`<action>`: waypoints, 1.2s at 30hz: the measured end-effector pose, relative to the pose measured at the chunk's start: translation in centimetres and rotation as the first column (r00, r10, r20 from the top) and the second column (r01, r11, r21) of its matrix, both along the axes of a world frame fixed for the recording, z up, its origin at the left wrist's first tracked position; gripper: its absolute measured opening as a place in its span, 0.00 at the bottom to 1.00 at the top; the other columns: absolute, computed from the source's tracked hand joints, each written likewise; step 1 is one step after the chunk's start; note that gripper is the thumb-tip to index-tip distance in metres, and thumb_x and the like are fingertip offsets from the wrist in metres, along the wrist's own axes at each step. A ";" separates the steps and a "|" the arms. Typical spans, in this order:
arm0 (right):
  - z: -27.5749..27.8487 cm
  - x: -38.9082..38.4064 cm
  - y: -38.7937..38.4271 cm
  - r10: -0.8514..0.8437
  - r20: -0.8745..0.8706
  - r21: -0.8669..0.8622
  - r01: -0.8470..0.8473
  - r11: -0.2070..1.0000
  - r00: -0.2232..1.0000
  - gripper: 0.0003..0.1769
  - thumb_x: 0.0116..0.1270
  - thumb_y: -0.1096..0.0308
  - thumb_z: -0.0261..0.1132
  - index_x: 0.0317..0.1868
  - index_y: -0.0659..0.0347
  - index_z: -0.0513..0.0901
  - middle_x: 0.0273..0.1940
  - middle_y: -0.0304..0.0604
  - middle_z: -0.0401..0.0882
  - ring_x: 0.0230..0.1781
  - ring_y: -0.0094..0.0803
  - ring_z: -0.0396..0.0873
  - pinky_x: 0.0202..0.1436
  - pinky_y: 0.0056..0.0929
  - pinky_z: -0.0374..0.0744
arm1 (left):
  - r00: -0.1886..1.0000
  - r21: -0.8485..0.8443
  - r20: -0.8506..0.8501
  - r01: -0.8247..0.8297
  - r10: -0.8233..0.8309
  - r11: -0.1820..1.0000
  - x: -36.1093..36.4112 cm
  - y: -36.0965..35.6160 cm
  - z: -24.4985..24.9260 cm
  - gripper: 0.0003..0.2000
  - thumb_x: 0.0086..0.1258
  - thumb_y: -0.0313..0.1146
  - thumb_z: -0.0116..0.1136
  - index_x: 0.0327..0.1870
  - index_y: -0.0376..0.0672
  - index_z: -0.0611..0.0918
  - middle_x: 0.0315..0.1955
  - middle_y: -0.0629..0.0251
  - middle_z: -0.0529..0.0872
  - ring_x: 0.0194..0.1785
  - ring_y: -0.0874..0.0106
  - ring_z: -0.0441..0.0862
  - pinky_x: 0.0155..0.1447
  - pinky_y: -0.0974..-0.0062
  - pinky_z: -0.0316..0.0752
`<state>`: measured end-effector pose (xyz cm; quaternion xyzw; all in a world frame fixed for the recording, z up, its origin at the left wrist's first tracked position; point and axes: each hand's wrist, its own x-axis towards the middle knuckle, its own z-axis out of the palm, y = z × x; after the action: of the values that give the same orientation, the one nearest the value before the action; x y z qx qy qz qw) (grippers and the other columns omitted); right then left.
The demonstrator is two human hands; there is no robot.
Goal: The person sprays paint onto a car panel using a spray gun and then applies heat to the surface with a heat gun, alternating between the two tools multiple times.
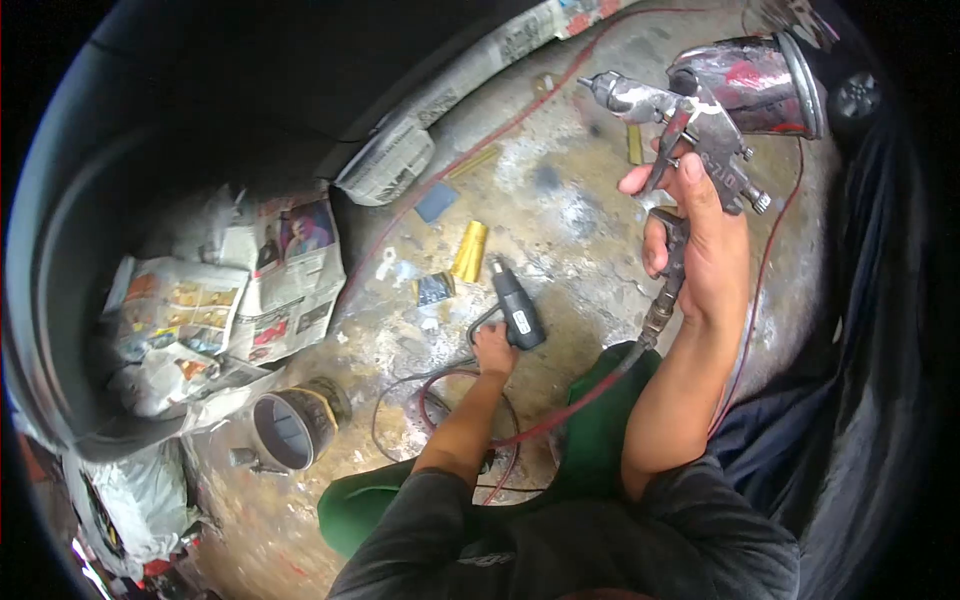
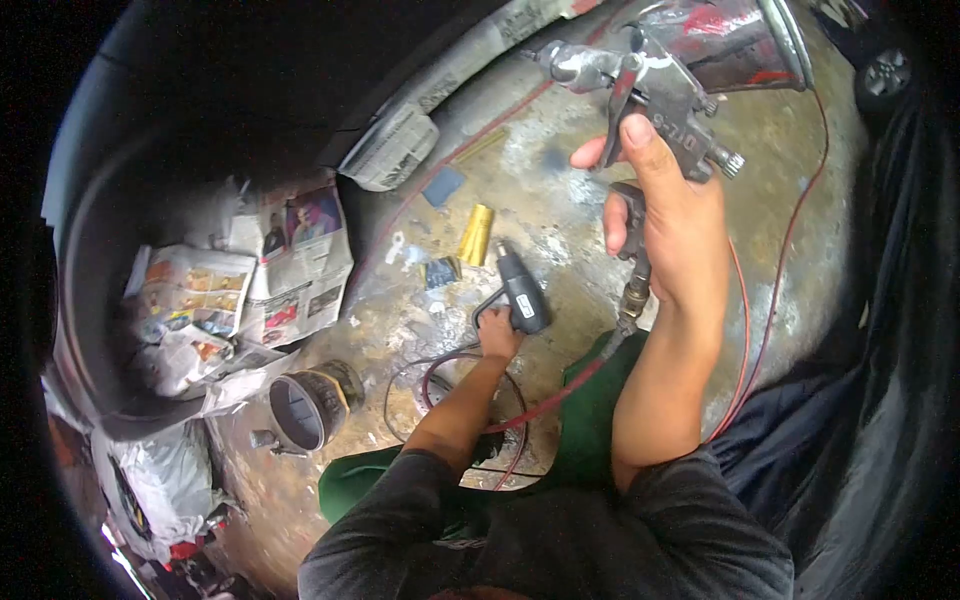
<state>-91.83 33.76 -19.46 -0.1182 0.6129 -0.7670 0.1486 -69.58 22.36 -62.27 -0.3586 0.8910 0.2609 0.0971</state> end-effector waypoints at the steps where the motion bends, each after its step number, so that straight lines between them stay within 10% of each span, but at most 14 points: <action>1: 0.0 0.0 0.0 0.016 -0.012 0.007 -0.016 1.000 1.000 0.27 0.79 0.47 0.62 0.61 0.65 0.78 0.41 0.51 0.87 0.13 0.23 0.69 0.15 0.21 0.68 | 1.000 0.006 -0.016 0.012 -0.012 1.000 0.0 -0.3 0.3 0.31 0.54 0.34 0.77 0.62 0.50 0.79 0.59 0.52 0.75 0.66 0.49 0.72 0.64 0.44 0.72; 6: 0.0 -0.9 0.4 0.017 0.037 -0.046 -0.015 0.999 0.999 0.27 0.81 0.48 0.59 0.65 0.62 0.76 0.43 0.49 0.86 0.13 0.21 0.68 0.15 0.21 0.67 | 0.959 0.177 -0.282 0.076 -0.023 0.981 1.2 -2.1 5.7 0.32 0.55 0.29 0.72 0.65 0.44 0.77 0.55 0.47 0.76 0.64 0.46 0.74 0.69 0.52 0.72; 12: 0.1 -3.2 1.2 -0.062 -0.074 0.043 0.065 0.997 0.995 0.22 0.76 0.49 0.67 0.54 0.61 0.83 0.40 0.45 0.89 0.15 0.21 0.71 0.18 0.20 0.67 | 0.791 0.297 -0.602 0.096 0.108 0.950 4.5 -7.3 25.4 0.28 0.57 0.22 0.67 0.63 0.35 0.76 0.55 0.46 0.79 0.62 0.54 0.78 0.70 0.62 0.71; 14: -0.5 -3.8 0.1 -0.102 -0.132 0.108 0.117 0.987 0.986 0.21 0.75 0.49 0.68 0.52 0.59 0.84 0.39 0.41 0.90 0.16 0.20 0.71 0.18 0.20 0.67 | 0.805 0.562 -0.423 -0.127 0.417 0.817 5.6 -6.6 35.3 0.27 0.66 0.27 0.68 0.66 0.31 0.74 0.65 0.52 0.77 0.71 0.63 0.72 0.77 0.63 0.64; 18: -1.5 -3.2 -3.6 -0.115 -0.115 0.153 0.132 0.979 0.987 0.17 0.74 0.54 0.70 0.52 0.58 0.85 0.36 0.36 0.89 0.16 0.17 0.73 0.18 0.18 0.68 | 0.785 -0.296 -0.618 -0.281 0.041 0.913 9.9 -8.3 38.5 0.25 0.69 0.28 0.70 0.66 0.34 0.76 0.57 0.57 0.83 0.59 0.65 0.82 0.66 0.67 0.75; 22: -6.3 -3.3 -6.9 -0.023 -0.202 0.035 0.031 0.999 0.979 0.17 0.76 0.53 0.68 0.49 0.59 0.85 0.37 0.36 0.89 0.15 0.17 0.72 0.18 0.20 0.67 | 0.343 0.148 -0.827 -0.632 0.446 0.760 15.5 -8.4 39.2 0.23 0.70 0.30 0.72 0.63 0.35 0.79 0.57 0.59 0.84 0.57 0.67 0.81 0.63 0.65 0.77; 26: -12.4 -1.6 -9.2 0.105 -0.179 0.117 -0.085 0.990 0.978 0.15 0.75 0.56 0.70 0.50 0.59 0.85 0.35 0.33 0.88 0.16 0.16 0.71 0.18 0.20 0.69 | 0.074 0.209 -0.933 -0.684 0.351 0.699 16.2 -8.7 41.3 0.07 0.75 0.28 0.64 0.47 0.38 0.79 0.38 0.67 0.81 0.42 0.73 0.79 0.50 0.71 0.77; 36: -17.6 3.5 -13.8 0.285 -0.018 0.218 -0.274 0.937 0.958 0.25 0.71 0.48 0.73 0.57 0.58 0.83 0.20 0.33 0.74 0.16 0.22 0.73 0.22 0.28 0.73 | -0.153 0.335 -0.942 -0.514 0.300 0.790 15.0 -9.6 43.6 0.04 0.78 0.28 0.59 0.45 0.37 0.78 0.32 0.65 0.80 0.37 0.74 0.77 0.47 0.73 0.76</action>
<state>-88.30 19.92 -37.08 -0.2063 0.6722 -0.6647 0.2525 -54.53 12.77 -18.64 -0.3396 0.5501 0.3778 -0.6628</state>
